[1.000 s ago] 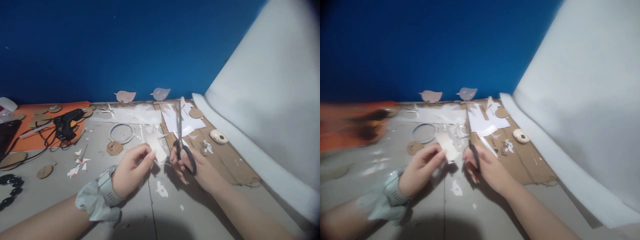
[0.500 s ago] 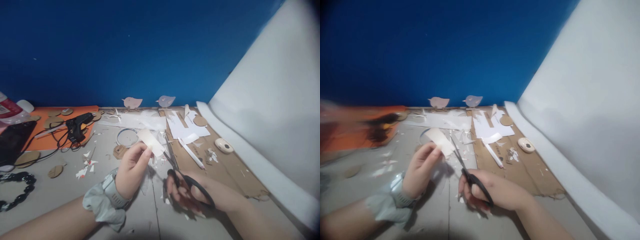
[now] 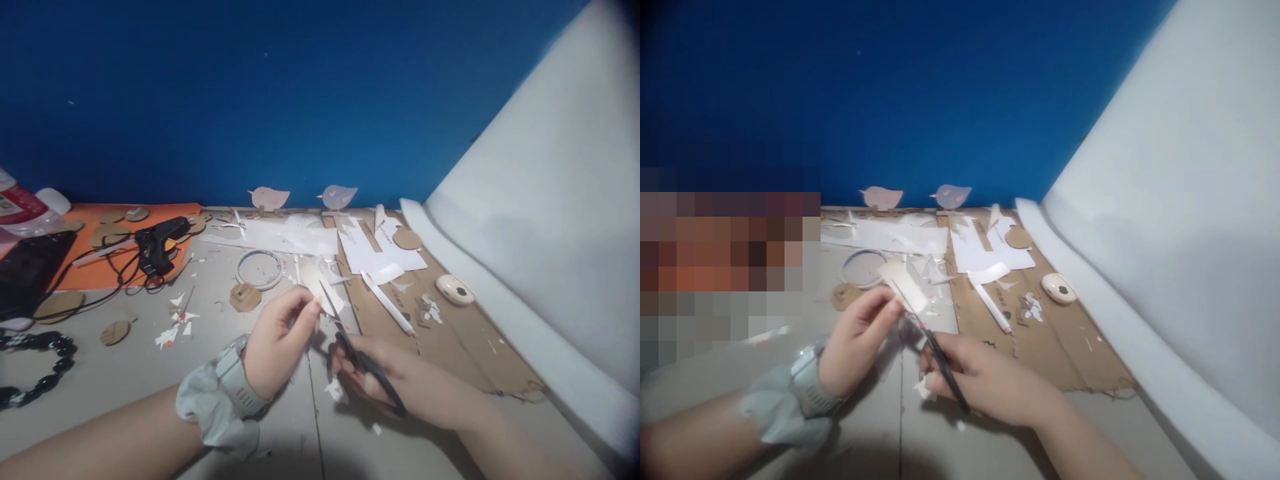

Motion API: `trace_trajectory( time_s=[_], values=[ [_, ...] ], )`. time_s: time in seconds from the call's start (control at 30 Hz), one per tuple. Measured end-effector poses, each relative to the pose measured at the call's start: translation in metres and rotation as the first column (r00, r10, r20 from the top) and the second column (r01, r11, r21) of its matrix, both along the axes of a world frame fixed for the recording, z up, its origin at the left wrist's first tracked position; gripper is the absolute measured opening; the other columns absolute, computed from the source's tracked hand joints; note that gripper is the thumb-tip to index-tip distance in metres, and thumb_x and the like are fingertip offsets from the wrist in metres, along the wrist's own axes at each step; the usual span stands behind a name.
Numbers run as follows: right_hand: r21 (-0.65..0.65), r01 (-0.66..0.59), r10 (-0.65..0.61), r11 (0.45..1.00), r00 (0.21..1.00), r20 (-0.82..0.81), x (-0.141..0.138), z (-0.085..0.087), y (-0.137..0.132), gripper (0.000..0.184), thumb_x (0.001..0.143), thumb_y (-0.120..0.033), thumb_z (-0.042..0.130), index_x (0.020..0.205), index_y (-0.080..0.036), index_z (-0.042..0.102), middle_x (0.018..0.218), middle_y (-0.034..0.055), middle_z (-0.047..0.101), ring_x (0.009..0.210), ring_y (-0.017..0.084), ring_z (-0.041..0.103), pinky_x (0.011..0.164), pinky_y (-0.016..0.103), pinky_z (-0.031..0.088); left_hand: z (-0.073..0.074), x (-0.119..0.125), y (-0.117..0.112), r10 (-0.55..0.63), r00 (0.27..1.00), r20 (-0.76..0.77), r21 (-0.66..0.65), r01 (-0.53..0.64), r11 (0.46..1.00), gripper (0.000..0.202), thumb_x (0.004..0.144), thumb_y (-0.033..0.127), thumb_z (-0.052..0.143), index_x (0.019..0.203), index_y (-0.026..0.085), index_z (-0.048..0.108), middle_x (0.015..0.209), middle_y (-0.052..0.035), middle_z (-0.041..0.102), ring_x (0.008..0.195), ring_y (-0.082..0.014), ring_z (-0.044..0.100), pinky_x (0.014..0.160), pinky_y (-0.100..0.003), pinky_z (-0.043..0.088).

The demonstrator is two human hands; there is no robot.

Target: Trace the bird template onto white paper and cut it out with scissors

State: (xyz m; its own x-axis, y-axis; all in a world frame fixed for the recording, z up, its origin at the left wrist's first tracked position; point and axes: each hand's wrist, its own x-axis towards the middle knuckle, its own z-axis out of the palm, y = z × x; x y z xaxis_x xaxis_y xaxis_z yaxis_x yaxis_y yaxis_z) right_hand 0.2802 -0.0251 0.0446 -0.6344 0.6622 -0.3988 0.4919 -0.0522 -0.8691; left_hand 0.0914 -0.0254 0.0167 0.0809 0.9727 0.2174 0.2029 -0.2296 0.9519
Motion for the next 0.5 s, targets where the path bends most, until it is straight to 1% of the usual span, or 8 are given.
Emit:
trace_trajectory(
  time_s=[0.17, 0.33, 0.4, 0.47, 0.5],
  values=[
    [0.007, 0.019, -0.019, 1.000, 0.999, 0.037, 0.000, -0.002, -0.001, 0.016, 0.084, -0.034, 0.053, 0.087, -0.018, 0.057, 0.073, 0.0003, 0.055, 0.065, 0.013, 0.049, 0.065, 0.025, 0.045, -0.002, 0.001, -0.001, -0.029, 0.999, 0.026, -0.045, 0.030, 0.999, 0.021, 0.089, 0.028, 0.042, 0.072, 0.018, 0.049, 0.066, 0.0028, 0.047, 0.064, -0.0107, 0.045, 0.061, -0.022, 0.037],
    [-0.011, 0.031, -0.030, 0.999, 0.999, 0.041, 0.000, -0.006, -0.002, 0.020, 0.083, -0.036, 0.054, 0.088, -0.018, 0.057, 0.073, 0.0000, 0.054, 0.064, 0.013, 0.048, 0.065, 0.025, 0.045, -0.002, 0.001, 0.000, -0.021, 0.991, 0.130, -0.104, 0.035, 0.994, 0.022, 0.087, 0.030, 0.045, 0.068, 0.018, 0.047, 0.062, 0.0035, 0.046, 0.060, -0.0102, 0.045, 0.059, -0.022, 0.037],
    [-0.025, 0.033, -0.032, 0.999, 0.999, 0.042, -0.001, -0.006, -0.001, 0.022, 0.083, -0.038, 0.055, 0.088, -0.017, 0.057, 0.072, 0.0000, 0.054, 0.062, 0.012, 0.047, 0.063, 0.024, 0.044, -0.003, -0.001, 0.004, 0.038, 0.983, 0.181, -0.095, -0.021, 0.995, 0.024, 0.087, 0.031, 0.046, 0.067, 0.018, 0.048, 0.061, 0.0038, 0.046, 0.059, -0.0096, 0.044, 0.059, -0.021, 0.037],
    [-0.027, 0.048, -0.047, 0.998, 0.998, 0.039, 0.000, -0.002, 0.001, 0.024, 0.082, -0.040, 0.056, 0.087, -0.017, 0.056, 0.072, 0.0003, 0.055, 0.061, 0.012, 0.048, 0.060, 0.023, 0.044, -0.006, -0.005, 0.010, 0.140, 0.961, 0.239, -0.077, -0.125, 0.989, 0.026, 0.087, 0.034, 0.048, 0.066, 0.018, 0.048, 0.060, 0.0042, 0.046, 0.057, -0.0088, 0.043, 0.058, -0.021, 0.036],
    [-0.021, 0.077, -0.076, 0.997, 0.996, 0.036, 0.003, 0.001, 0.002, 0.025, 0.082, -0.041, 0.055, 0.086, -0.017, 0.056, 0.072, 0.0006, 0.055, 0.059, 0.012, 0.048, 0.057, 0.022, 0.043, -0.007, -0.007, 0.014, 0.195, 0.943, 0.270, -0.072, -0.182, 0.981, 0.026, 0.086, 0.034, 0.048, 0.066, 0.018, 0.048, 0.060, 0.0045, 0.045, 0.055, -0.0084, 0.041, 0.057, -0.020, 0.035]
  ],
)
